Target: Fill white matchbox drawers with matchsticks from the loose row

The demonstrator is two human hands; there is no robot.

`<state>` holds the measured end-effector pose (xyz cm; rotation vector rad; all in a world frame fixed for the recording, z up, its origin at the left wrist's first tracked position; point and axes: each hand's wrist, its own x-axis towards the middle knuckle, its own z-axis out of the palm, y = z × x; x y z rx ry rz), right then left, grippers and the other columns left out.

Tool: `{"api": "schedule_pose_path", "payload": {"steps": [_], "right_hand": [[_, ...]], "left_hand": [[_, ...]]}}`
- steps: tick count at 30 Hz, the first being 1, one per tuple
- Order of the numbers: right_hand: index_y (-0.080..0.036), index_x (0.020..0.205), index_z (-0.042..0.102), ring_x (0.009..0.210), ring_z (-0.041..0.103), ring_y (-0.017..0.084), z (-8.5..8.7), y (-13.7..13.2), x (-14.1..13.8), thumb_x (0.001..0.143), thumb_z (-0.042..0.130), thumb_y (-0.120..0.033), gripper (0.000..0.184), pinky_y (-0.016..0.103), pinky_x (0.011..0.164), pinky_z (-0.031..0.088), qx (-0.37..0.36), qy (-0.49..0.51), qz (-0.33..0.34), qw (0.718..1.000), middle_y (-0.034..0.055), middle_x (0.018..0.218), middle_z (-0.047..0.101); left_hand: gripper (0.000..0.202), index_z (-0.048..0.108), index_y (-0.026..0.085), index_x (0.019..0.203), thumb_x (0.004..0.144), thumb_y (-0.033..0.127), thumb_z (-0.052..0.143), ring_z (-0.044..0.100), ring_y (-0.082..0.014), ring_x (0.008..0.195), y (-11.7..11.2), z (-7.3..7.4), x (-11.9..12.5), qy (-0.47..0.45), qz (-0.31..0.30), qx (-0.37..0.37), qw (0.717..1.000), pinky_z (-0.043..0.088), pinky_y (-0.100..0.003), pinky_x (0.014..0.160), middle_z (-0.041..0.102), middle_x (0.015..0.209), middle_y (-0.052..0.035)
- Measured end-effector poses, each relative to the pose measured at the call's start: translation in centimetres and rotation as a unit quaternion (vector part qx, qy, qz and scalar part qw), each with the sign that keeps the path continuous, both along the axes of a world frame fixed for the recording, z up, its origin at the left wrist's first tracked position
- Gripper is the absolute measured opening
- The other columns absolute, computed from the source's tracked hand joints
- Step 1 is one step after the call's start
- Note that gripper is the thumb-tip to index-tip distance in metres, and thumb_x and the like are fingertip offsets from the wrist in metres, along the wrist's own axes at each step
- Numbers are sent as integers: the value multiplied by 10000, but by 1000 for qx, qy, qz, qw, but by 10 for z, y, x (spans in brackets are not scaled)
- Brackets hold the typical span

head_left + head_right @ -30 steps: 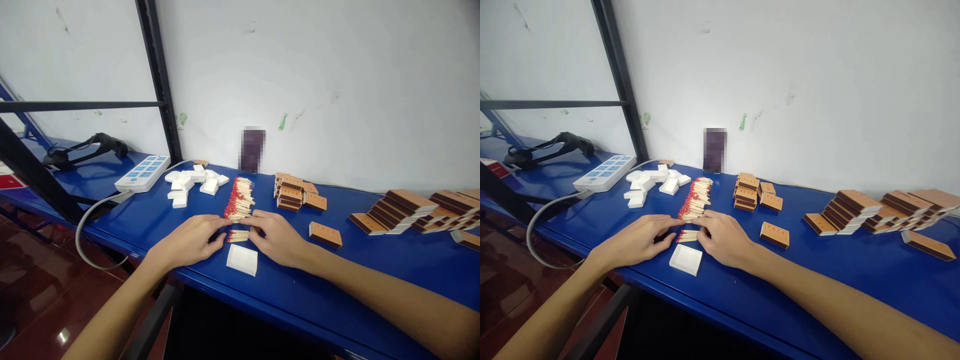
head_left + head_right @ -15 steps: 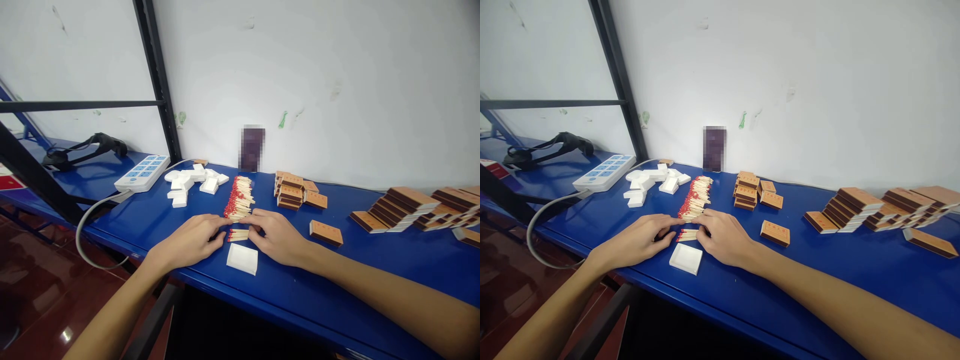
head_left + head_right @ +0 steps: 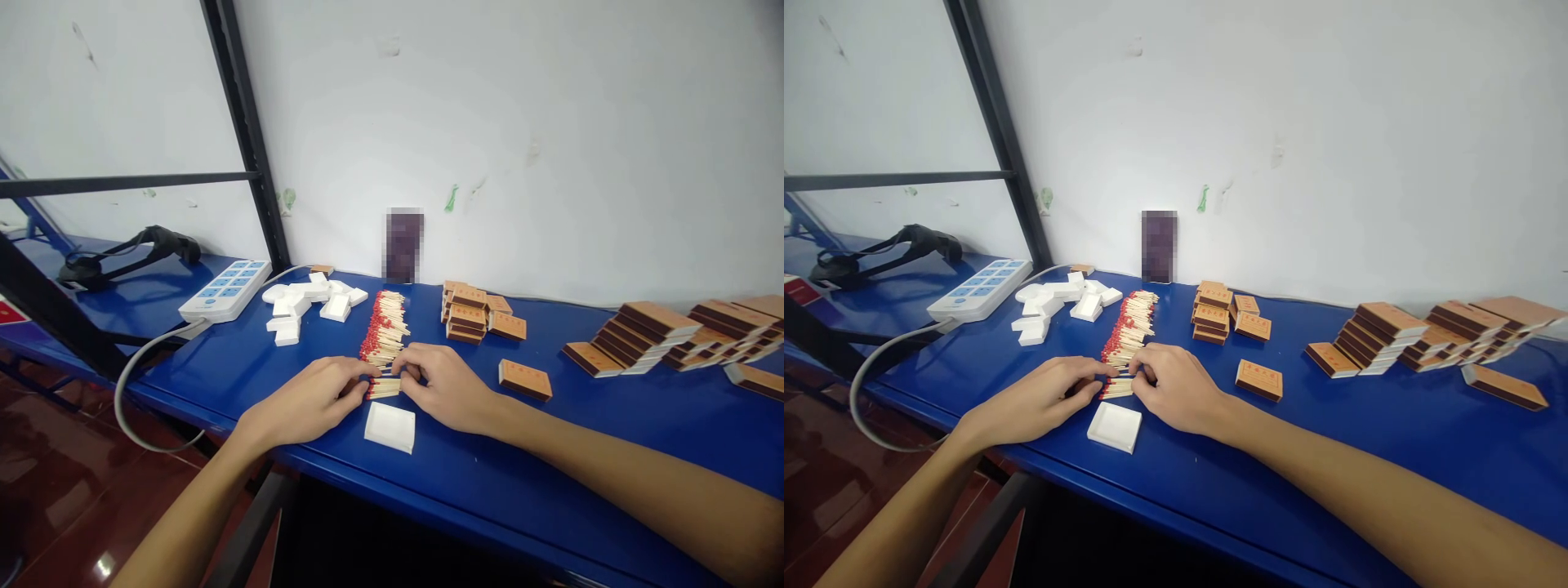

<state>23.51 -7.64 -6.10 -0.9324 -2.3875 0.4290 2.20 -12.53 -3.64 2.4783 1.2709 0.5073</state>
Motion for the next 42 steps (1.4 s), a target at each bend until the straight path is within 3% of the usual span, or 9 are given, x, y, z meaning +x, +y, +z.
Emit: {"api": "schedule_pose_path", "payload": {"steps": [4, 8, 15, 30, 42], "right_hand": [[-173, 740, 625, 579, 446, 98, -1, 0, 0, 768, 480, -71, 179, 238, 566, 318, -18, 18, -1, 1000, -33, 634, 515], [-171, 741, 642, 553, 431, 88, 0, 2, 1, 764, 493, -77, 177, 232, 558, 324, -46, 40, 5, 998, -43, 614, 512], [-168, 788, 623, 530, 417, 82, 4, 8, 4, 715, 519, -53, 171, 226, 546, 323, -70, 16, 2, 997, -64, 586, 474], [-178, 828, 633, 557, 416, 91, 3, 4, 4, 767, 529, -101, 143, 232, 559, 312, -51, 19, 11, 998, -59, 605, 456], [-176, 910, 717, 505, 382, 79, 2, 0, 6, 792, 608, -198, 162, 234, 537, 309, -57, 16, 35, 998, -68, 560, 429]], "left_hand": [[335, 587, 252, 1268, 988, 240, 403, 602, -197, 1053, 1, -2, -3, -30, -3, -8, 1000, 430, -294, 899, 660, 1182, -29], [321, 592, 255, 1257, 985, 270, 424, 605, -173, 843, -2, -1, -4, -9, 2, -8, 1000, 438, -278, 769, 675, 974, -15], [348, 588, 247, 1261, 979, 389, 443, 487, -135, 643, -1, -2, -4, 8, 23, -11, 1000, 386, -249, 642, 506, 712, 29], [359, 678, 214, 1107, 983, 436, 425, 479, -127, 631, -1, -2, -2, -5, 15, -3, 1000, 358, -234, 587, 510, 736, 6], [375, 635, 247, 1231, 944, 448, 501, 447, -119, 600, 1, -5, -5, -5, 15, -2, 1000, 350, -225, 558, 452, 707, 25]]}}
